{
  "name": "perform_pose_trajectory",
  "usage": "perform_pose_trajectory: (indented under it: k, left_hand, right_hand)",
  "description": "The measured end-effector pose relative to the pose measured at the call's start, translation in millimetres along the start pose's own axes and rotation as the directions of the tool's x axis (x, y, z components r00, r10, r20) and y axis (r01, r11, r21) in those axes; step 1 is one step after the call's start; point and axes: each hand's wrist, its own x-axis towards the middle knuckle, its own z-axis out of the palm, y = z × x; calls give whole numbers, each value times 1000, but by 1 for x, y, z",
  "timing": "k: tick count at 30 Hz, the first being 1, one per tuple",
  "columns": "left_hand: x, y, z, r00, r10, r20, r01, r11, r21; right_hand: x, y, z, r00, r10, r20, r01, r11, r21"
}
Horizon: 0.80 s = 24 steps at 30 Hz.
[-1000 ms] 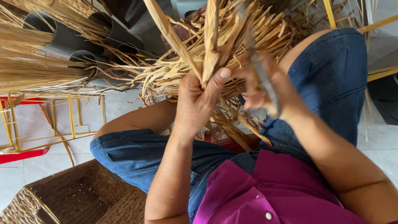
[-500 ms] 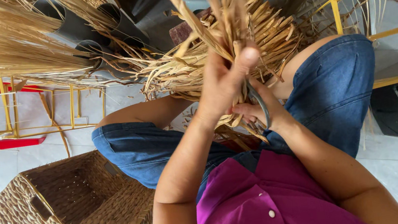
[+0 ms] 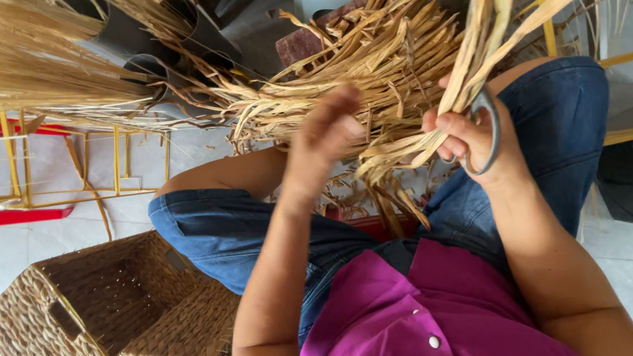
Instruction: The person sits on a stool and trims dried palm leaf strips with scissors, cutting off uneven ends and pulling loose pieces from a bundle of leaves resting on their lap. They gather and reposition the leaves between cuts and set trimmed pieces aside.
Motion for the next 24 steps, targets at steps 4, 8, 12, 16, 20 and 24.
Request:
perform_pose_trajectory:
  k: [4, 8, 12, 16, 20, 24]
  left_hand:
    - [-11, -21, 39, 942, 113, 317, -228, 908, 353]
    - [0, -41, 50, 977, 65, 202, -180, 756, 629]
    - [4, -54, 42, 998, 35, 47, -51, 918, 392]
    - [4, -37, 30, 972, 100, -213, -71, 988, 138]
    - [3, -3, 37, 936, 195, -294, -227, 971, -78]
    - [-1, 21, 56, 923, 273, -272, -345, 899, -269]
  right_hand:
    - [7, -19, 20, 1000, -11, 21, 13, 990, -139]
    - [12, -24, 43, 993, 22, 117, 7, 971, -239]
    - [18, -19, 45, 986, -13, 168, 52, 972, -229]
    - [27, -8, 32, 989, -37, 146, 68, 974, -214]
    - [19, 31, 34, 972, -5, 234, 88, 935, -345]
    - [13, 75, 39, 962, -75, 263, 236, 715, -658]
